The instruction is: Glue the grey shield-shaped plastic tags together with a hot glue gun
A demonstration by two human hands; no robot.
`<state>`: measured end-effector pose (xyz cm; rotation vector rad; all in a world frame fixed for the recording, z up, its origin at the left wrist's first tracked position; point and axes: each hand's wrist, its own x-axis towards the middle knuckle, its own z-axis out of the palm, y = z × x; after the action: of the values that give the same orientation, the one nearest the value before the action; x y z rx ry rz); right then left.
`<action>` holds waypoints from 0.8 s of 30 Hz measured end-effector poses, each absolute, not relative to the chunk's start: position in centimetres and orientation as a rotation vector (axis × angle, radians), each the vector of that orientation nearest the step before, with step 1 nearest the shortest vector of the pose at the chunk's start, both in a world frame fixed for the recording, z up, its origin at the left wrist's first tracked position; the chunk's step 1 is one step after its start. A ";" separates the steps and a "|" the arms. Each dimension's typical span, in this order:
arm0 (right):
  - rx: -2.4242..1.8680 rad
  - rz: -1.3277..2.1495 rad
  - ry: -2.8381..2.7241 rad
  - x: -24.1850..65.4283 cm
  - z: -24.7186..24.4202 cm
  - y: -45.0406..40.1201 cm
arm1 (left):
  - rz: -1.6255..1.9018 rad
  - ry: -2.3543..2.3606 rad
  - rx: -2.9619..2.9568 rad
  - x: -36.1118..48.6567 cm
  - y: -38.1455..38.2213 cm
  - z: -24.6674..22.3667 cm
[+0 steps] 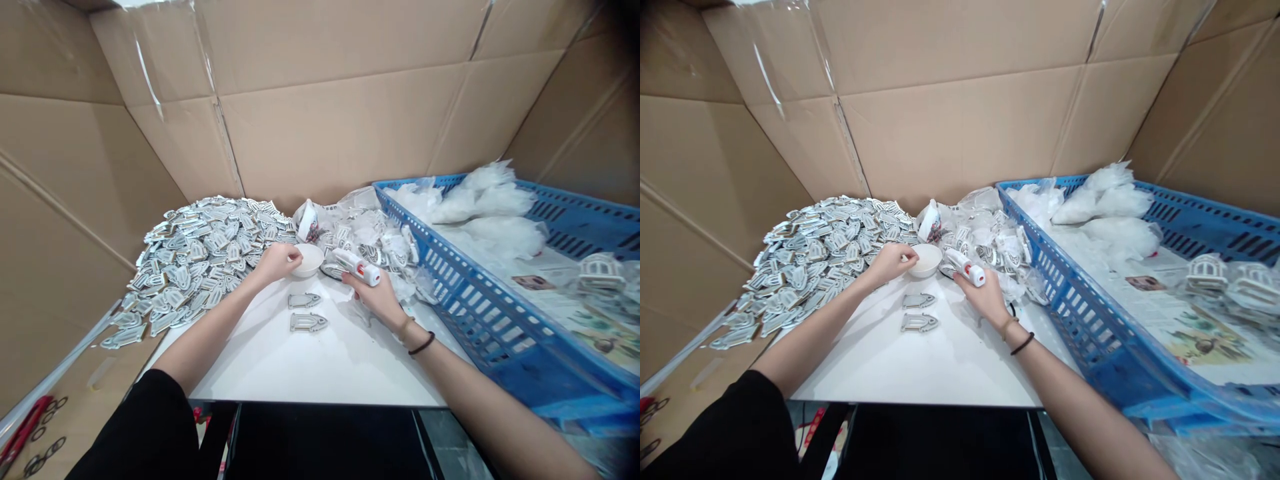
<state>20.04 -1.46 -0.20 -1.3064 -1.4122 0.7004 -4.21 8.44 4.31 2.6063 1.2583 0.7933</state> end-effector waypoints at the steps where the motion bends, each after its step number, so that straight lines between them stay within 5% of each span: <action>1: -1.308 0.711 -1.407 20.0 -0.2 -1.5 | 0.864 1.218 2.549 -4.1 8.4 4.4; 10: -1.299 0.817 -1.310 19.5 1.3 -2.1 | 0.926 0.937 2.181 -4.7 4.6 5.5; 19: -1.289 0.860 -1.265 19.4 1.6 -1.9 | 0.272 0.584 2.450 -5.9 1.2 5.5; 24: -1.301 0.868 -1.252 19.4 1.7 -2.1 | 0.186 0.687 2.456 -5.3 0.6 4.8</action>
<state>19.38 -2.12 1.74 -1.3010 -1.2522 0.8680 -5.34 0.57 4.77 2.4564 0.6867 0.1857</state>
